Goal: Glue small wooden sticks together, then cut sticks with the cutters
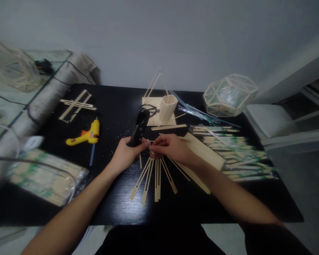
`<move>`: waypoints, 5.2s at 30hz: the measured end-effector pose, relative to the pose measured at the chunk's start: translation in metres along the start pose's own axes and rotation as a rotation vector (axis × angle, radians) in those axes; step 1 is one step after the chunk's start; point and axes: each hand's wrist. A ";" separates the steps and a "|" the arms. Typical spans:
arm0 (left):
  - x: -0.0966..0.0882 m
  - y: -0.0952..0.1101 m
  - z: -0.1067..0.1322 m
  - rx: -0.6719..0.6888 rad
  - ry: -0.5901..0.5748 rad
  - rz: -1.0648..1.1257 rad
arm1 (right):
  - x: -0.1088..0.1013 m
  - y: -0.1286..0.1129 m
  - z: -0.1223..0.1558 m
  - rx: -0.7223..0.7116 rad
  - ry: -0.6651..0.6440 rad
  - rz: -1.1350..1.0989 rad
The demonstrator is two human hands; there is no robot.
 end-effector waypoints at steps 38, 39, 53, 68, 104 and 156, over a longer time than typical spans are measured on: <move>0.000 0.002 0.002 -0.046 -0.034 0.097 | -0.001 -0.001 0.002 0.074 -0.195 0.026; 0.000 0.002 0.001 -0.066 -0.026 0.105 | 0.000 -0.001 0.002 0.082 -0.196 0.017; 0.002 0.007 -0.001 -0.220 -0.004 0.346 | 0.005 -0.009 0.020 -0.430 0.154 0.716; 0.005 0.009 0.002 -0.160 0.048 0.309 | 0.004 -0.006 0.019 -0.619 0.127 0.737; 0.001 0.012 0.004 -0.231 -0.115 0.512 | 0.003 0.006 0.006 -0.561 0.023 0.318; 0.010 0.008 0.006 -0.097 0.111 0.318 | 0.015 0.004 0.007 -0.169 -0.073 0.068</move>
Point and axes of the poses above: each hand's wrist, its own z-axis away from the middle knuckle, its own x-axis out of the palm, y = z × x, and after that the axes turned 10 degrees about x, right-handed
